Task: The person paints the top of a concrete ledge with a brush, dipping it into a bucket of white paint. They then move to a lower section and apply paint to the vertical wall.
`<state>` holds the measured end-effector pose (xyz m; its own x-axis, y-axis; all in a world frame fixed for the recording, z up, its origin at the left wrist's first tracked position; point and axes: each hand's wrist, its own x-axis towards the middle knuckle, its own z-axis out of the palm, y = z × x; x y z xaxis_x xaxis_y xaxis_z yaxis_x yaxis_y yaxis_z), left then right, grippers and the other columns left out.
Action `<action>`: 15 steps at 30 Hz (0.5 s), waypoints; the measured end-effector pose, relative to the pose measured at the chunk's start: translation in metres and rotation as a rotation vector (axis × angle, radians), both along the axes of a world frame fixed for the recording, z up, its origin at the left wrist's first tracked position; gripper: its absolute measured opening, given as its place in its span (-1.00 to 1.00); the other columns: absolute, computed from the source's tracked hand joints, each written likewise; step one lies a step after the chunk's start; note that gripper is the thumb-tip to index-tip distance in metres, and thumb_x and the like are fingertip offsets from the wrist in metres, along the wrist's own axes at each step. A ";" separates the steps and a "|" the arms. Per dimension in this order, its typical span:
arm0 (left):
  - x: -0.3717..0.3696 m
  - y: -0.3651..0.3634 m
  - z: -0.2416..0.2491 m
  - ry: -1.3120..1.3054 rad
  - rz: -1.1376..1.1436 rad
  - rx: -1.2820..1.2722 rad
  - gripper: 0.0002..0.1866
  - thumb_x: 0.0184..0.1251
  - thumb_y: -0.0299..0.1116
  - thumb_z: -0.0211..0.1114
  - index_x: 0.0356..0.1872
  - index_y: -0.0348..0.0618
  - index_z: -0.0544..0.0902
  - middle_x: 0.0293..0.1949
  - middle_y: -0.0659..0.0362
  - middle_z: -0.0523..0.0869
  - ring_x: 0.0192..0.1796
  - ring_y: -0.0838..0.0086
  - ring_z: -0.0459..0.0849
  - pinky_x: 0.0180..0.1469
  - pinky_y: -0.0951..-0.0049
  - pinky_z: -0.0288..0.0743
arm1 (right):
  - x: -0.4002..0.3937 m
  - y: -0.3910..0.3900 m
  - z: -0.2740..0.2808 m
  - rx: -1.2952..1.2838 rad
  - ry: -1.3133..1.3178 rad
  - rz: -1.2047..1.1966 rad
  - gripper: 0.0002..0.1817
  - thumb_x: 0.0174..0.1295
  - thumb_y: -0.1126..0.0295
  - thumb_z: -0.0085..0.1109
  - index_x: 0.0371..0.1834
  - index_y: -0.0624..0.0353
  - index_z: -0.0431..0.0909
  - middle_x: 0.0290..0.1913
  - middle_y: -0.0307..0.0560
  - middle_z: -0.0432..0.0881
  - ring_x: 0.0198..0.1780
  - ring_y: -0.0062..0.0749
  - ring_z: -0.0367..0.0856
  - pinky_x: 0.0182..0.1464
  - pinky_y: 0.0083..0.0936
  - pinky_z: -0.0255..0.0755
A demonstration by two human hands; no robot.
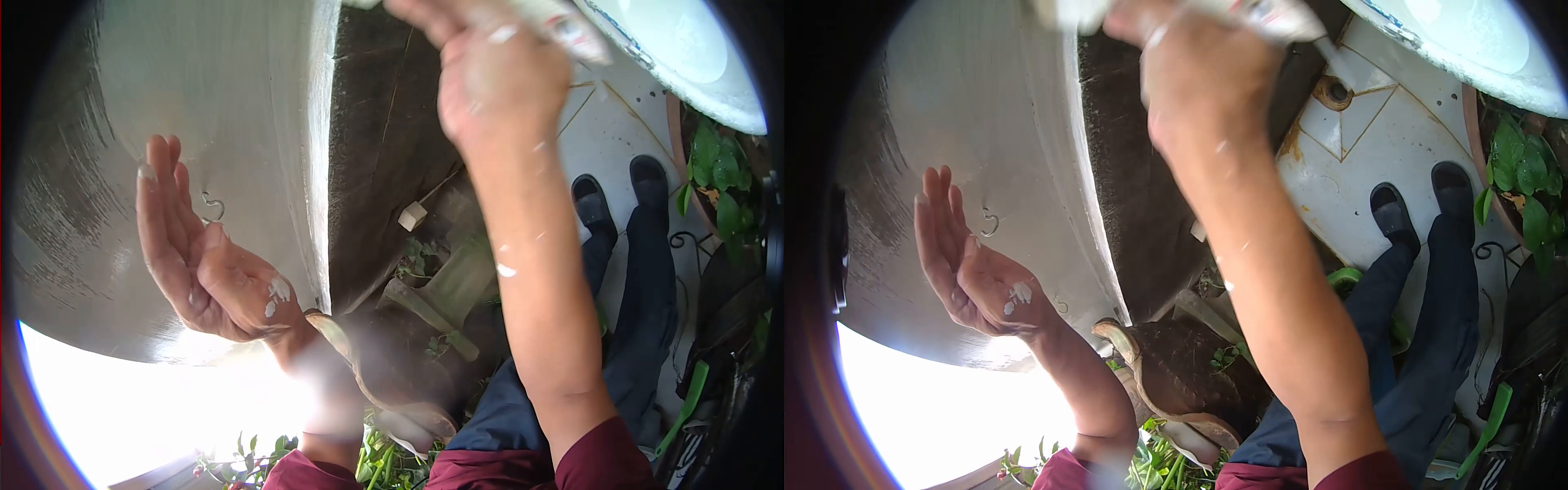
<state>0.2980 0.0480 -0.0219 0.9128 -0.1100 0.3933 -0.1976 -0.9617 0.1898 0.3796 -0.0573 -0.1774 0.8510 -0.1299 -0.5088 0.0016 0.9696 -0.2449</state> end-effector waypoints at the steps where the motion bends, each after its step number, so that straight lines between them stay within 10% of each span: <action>1: 0.007 -0.002 0.001 -0.044 -0.022 -0.026 -0.35 0.13 -0.51 -0.10 0.36 -0.39 0.34 0.29 -0.32 0.47 0.36 -0.19 0.45 0.43 -0.15 0.27 | 0.022 -0.012 -0.007 -0.029 -0.030 -0.125 -0.87 0.15 0.64 0.30 -0.25 0.28 0.58 -0.22 0.01 0.70 -0.30 -0.36 0.71 -0.24 -0.46 0.66; 6: 0.001 -0.012 0.015 -0.190 -0.047 -0.125 -0.36 0.16 -0.48 -0.09 0.36 -0.41 0.33 0.26 -0.35 0.49 0.30 -0.18 0.51 0.36 -0.12 0.36 | 0.012 0.022 0.008 -0.252 -0.254 -0.253 -0.84 0.19 0.51 0.41 -0.32 0.18 0.56 -0.26 -0.10 0.68 -0.30 -0.55 0.62 -0.28 -0.63 0.50; 9: -0.024 -0.029 0.014 -0.226 0.042 -0.182 -0.35 0.17 -0.48 -0.11 0.37 -0.41 0.32 0.25 -0.35 0.50 0.26 -0.15 0.55 0.32 -0.10 0.41 | -0.109 0.069 0.028 -0.277 -0.176 0.185 -0.89 0.19 0.55 0.38 -0.26 0.22 0.64 -0.04 0.16 0.70 0.04 -0.25 0.69 0.01 -0.41 0.61; 15: -0.062 -0.046 0.008 -0.274 0.181 -0.277 -0.37 0.16 -0.49 -0.13 0.35 -0.42 0.34 0.20 -0.32 0.56 0.12 -0.06 0.63 0.23 -0.02 0.48 | -0.192 0.069 0.044 -0.508 -0.556 0.497 -0.87 0.09 0.59 0.39 -0.33 0.24 0.63 -0.21 0.14 0.74 -0.18 -0.18 0.77 -0.15 -0.40 0.66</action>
